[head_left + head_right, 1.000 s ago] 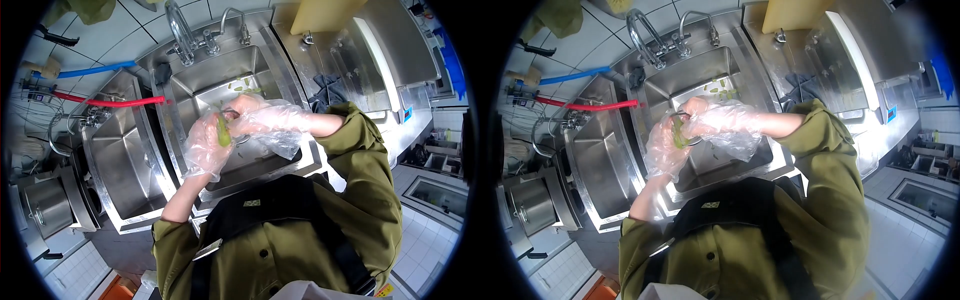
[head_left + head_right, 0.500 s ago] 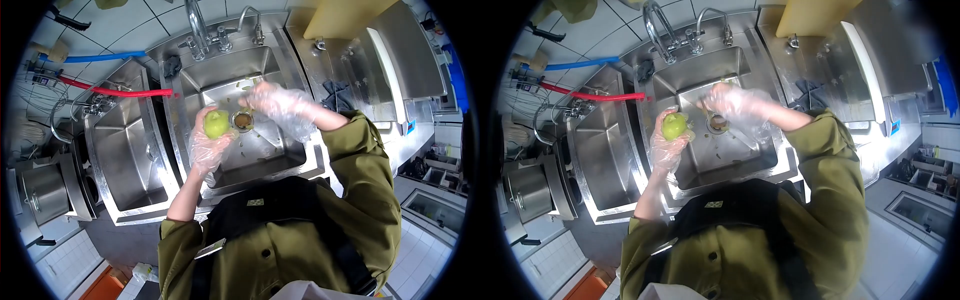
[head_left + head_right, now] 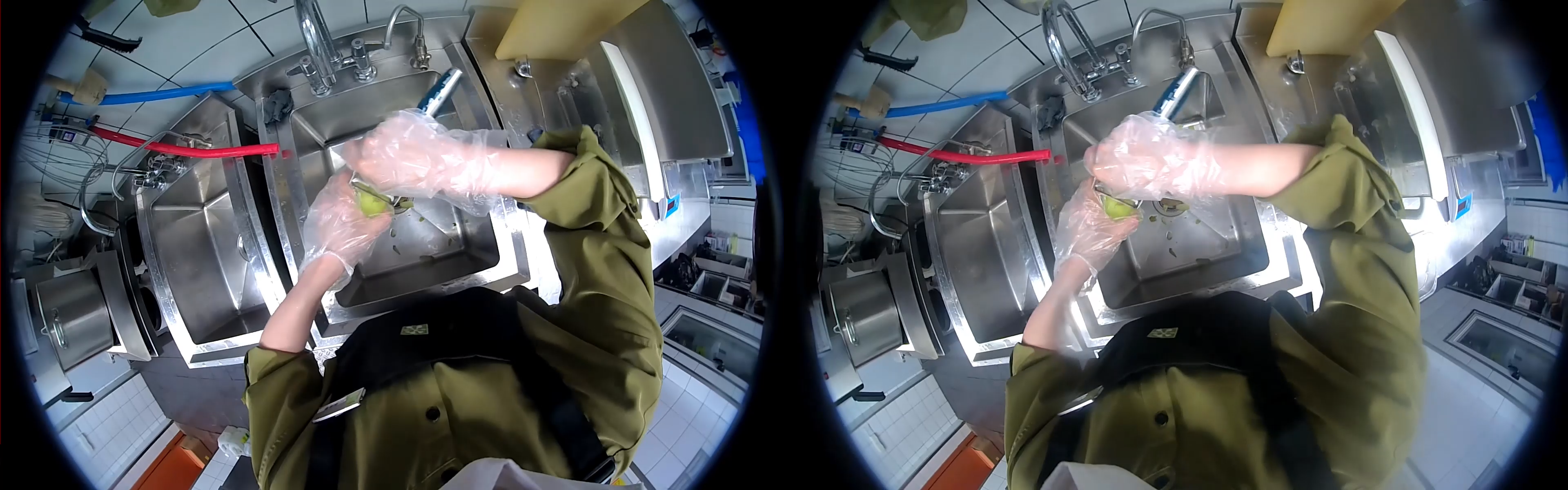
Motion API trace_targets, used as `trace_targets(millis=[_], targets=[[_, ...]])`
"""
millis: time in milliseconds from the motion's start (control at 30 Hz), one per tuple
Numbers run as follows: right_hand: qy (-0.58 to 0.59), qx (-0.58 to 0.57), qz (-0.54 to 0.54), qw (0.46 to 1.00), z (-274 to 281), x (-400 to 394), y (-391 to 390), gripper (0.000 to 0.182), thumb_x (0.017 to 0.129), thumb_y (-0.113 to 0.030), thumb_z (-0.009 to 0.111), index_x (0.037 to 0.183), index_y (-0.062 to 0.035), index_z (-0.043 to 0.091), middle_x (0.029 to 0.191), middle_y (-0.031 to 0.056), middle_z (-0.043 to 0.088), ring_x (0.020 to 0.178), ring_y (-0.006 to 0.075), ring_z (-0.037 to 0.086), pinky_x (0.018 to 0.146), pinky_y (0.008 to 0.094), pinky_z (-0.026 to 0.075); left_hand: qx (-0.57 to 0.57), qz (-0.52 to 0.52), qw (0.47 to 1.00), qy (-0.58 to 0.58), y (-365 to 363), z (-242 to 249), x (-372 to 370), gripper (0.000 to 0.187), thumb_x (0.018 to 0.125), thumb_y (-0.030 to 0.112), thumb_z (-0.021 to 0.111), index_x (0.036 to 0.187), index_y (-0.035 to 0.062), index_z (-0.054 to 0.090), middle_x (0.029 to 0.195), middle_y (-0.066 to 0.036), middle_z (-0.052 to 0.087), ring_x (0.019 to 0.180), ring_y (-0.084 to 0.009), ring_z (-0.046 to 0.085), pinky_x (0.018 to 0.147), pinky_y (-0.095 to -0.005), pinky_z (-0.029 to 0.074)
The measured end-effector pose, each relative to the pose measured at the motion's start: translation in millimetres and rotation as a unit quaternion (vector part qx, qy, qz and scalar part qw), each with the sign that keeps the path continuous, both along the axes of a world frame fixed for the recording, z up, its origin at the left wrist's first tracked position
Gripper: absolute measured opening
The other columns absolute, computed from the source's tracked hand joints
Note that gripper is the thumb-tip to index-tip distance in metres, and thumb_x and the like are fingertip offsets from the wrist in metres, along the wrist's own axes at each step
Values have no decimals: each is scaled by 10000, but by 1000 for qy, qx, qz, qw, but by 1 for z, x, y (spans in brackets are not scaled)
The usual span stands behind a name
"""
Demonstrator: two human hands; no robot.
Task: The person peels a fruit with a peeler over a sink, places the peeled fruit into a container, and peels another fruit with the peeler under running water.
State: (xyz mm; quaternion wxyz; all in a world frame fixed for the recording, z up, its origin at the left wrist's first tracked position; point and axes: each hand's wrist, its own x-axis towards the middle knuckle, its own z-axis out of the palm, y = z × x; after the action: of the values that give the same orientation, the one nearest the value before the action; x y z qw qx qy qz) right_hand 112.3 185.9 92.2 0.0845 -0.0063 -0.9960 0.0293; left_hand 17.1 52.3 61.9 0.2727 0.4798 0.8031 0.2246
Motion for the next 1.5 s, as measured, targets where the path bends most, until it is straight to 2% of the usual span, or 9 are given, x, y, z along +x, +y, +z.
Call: trace_targets(millis=[233, 400, 467, 567, 667, 1100, 1133, 1300, 1500], targets=[[-31, -4, -77, 997, -41, -9, 55, 137, 731, -159, 567, 746, -23, 580, 608, 140, 608, 593, 313, 636, 533, 406, 513, 144, -46, 982, 110, -16, -13, 11, 600, 645, 266, 707, 1170, 86, 479, 1020, -139, 577, 931, -333, 576, 830, -410, 471], [-106, -210, -274, 933, -88, 8, 97, 295, 818, -300, 520, 916, -32, 598, 913, 175, 636, 916, 363, 606, 827, 417, 475, 160, 80, 954, -239, -16, -36, -1, 514, 745, 259, 672, 1193, 116, 464, 1015, -111, 563, 892, -285, 576, 778, -397, 493], [-9, -269, -423, 865, -114, 12, 103, 370, 840, -358, 499, 948, -15, 583, 987, 200, 626, 963, 380, 591, 858, 433, 459, 170, 145, 812, -539, -14, -51, -9, 463, 792, 265, 644, 1192, 118, 464, 1035, -126, 545, 889, -287, 567, 761, -421, 497], [19, -305, -552, 775, -140, -3, 135, 646, 833, -511, 494, 1093, 77, 423, 1052, 286, 588, 1016, 418, 569, 879, 449, 450, 158, 191, 357, -901, -10, -67, -16, 393, 860, 318, 566, 1177, 104, 476, 1151, -198, 486, 988, -352, 528, 800, -513, 485], [68, -274, -563, 777, -152, -9, 155, 554, 843, -475, 507, 1080, 26, 478, 1023, 252, 611, 991, 409, 583, 852, 466, 462, 135, 260, 262, -919, -4, -81, -25, 408, 868, 341, 530, 1174, 72, 510, 1154, -204, 482, 1029, -352, 503, 840, -491, 498], [17, -55, -451, 891, -159, -24, 143, 160, 823, -104, 459, 904, 2, 546, 692, 155, 632, 643, 293, 650, 532, 406, 514, 155, 309, 466, -814, 1, -134, -40, 264, 885, 163, 538, 1127, 61, 510, 1144, -173, 496, 1046, -384, 509, 844, -506, 483], [2, 137, -324, 936, -202, -13, 143, 229, 855, -150, 431, 964, 10, 552, 700, 138, 641, 606, 269, 641, 523, 385, 517, 146, 311, 485, -804, 0, -143, -44, 276, 875, 147, 552, 1134, 64, 503, 1142, -169, 498, 1044, -382, 510, 836, -505, 487], [-113, -399, -256, 873, -294, -13, 101, 381, 910, -273, 390, 1175, -28, 511, 1014, 179, 612, 855, 274, 616, 781, 359, 492, 94, 397, 502, -762, 0, -193, -50, 303, 859, 127, 581, 1138, 77, 477, 1131, -160, 503, 1019, -364, 525, 781, -498, 504], [-126, -456, -299, 829, -287, -1, 56, 242, 883, -169, 434, 986, -17, 591, 785, 121, 615, 639, 239, 583, 600, 338, 480, 43, 373, 459, -805, 15, -219, -63, 288, 936, 283, 467, 1114, 57, 482, 1083, -159, 541, 925, -346, 573, 751, -482, 520]])
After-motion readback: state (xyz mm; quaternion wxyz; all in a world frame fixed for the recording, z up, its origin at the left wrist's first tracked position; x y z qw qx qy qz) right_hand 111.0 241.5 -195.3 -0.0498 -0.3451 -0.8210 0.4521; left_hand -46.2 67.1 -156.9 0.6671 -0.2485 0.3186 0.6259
